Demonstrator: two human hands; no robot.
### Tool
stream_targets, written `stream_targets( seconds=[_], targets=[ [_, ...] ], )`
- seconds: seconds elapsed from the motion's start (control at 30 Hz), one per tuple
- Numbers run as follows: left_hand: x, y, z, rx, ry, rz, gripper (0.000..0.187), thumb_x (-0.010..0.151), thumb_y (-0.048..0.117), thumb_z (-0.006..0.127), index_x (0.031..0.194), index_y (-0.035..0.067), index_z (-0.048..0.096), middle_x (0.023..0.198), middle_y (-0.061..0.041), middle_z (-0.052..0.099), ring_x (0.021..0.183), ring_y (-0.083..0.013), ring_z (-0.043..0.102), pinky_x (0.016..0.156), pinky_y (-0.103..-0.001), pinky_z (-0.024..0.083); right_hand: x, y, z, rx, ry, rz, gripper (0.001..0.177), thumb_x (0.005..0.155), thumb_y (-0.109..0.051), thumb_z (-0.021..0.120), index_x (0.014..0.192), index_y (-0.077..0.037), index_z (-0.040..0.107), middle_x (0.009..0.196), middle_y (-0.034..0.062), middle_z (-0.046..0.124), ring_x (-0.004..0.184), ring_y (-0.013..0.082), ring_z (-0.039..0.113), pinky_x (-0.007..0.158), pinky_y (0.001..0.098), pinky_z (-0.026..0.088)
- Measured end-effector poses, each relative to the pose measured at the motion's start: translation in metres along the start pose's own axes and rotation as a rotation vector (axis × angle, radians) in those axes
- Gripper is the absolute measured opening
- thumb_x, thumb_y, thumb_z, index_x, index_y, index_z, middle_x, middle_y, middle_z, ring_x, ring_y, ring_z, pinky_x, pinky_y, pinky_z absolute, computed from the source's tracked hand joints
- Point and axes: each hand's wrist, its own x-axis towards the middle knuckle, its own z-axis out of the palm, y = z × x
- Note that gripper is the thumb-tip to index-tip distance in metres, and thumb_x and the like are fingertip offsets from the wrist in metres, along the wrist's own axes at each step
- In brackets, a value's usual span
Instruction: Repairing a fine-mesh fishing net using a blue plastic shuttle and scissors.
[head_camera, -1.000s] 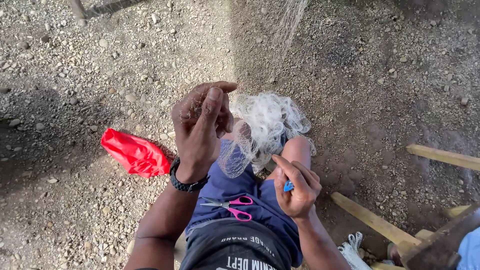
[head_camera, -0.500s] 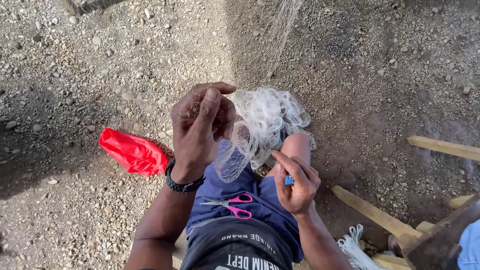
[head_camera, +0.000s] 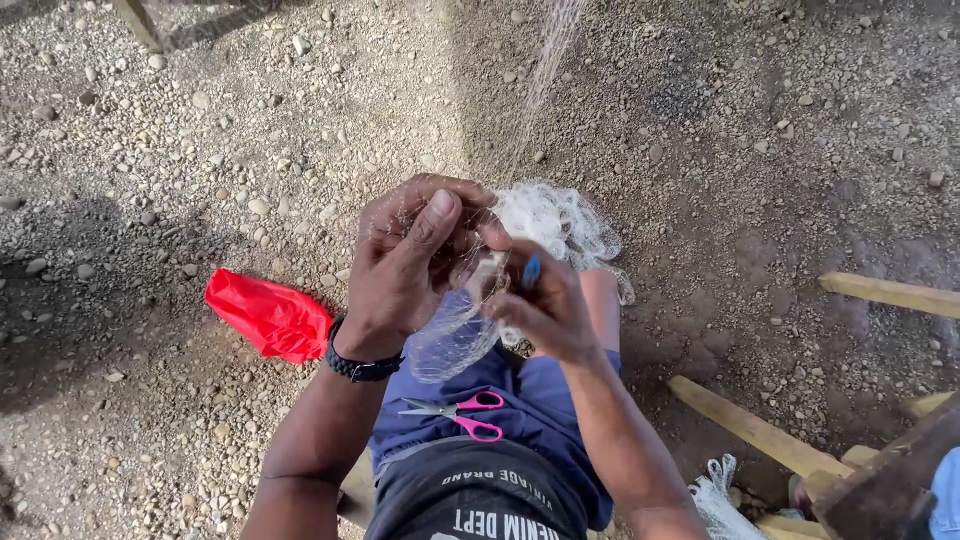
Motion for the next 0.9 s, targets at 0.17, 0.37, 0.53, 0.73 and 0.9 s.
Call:
stream_targets(
  seconds=[0.17,0.37,0.53,0.73,0.9],
  targets=[
    [0.029,-0.004,-0.028,0.117,0.019,0.152,0.036,0.098,0.029,0.067,0.110,-0.005,0.070,0.087,-0.024,0.072,0.064,-0.0188,0.068,0.057,-0.024,0.053,-0.021,-0.017,0.007,-0.390,0.309,0.022,0.015,0.094,-0.014,0.074,0.097,0.001,0.076,0.075,0.0115,0.072,0.060,0.0125,0.062,0.059,0.0279,0.053],
    [0.019,-0.078,-0.064,-0.185,-0.007,-0.102,0.067,0.095,0.059,0.058,0.136,0.007,0.061,0.117,-0.009,0.074,0.105,-0.0158,0.071,0.092,-0.027,0.055,-0.027,-0.031,-0.009,-0.743,0.520,-0.065,0.011,0.100,-0.010,0.068,0.100,-0.002,0.075,0.081,0.0116,0.071,0.065,0.0182,0.065,0.066,0.0315,0.055],
    [-0.011,-0.172,-0.074,-0.342,-0.338,-0.206,0.098,0.087,0.077,0.056,0.152,0.005,0.047,0.136,-0.017,0.061,0.122,-0.0250,0.060,0.100,-0.038,0.050,-0.037,-0.015,-0.015,-0.759,0.563,-0.039,0.009,0.098,-0.007,0.069,0.099,-0.001,0.075,0.081,0.0144,0.075,0.071,0.0232,0.074,0.064,0.0321,0.056],
    [0.024,-0.123,-0.032,-0.256,-0.525,-0.305,0.109,0.076,0.074,0.073,0.142,-0.010,0.054,0.117,-0.024,0.059,0.094,-0.0265,0.056,0.082,-0.039,0.057,-0.038,-0.019,-0.010,-0.876,0.541,-0.052,0.009,0.099,-0.008,0.069,0.103,-0.002,0.075,0.086,0.0159,0.077,0.077,0.0289,0.077,0.066,0.0349,0.058],
    [0.057,-0.106,-0.001,-0.170,-0.404,-0.045,0.055,0.082,0.021,0.081,0.126,-0.007,0.065,0.100,-0.020,0.064,0.091,-0.0223,0.063,0.076,-0.035,0.057,-0.033,-0.030,-0.001,-0.889,0.518,-0.101,0.010,0.098,-0.003,0.068,0.105,0.000,0.074,0.083,0.0163,0.077,0.071,0.0302,0.076,0.055,0.0319,0.059]
  ],
)
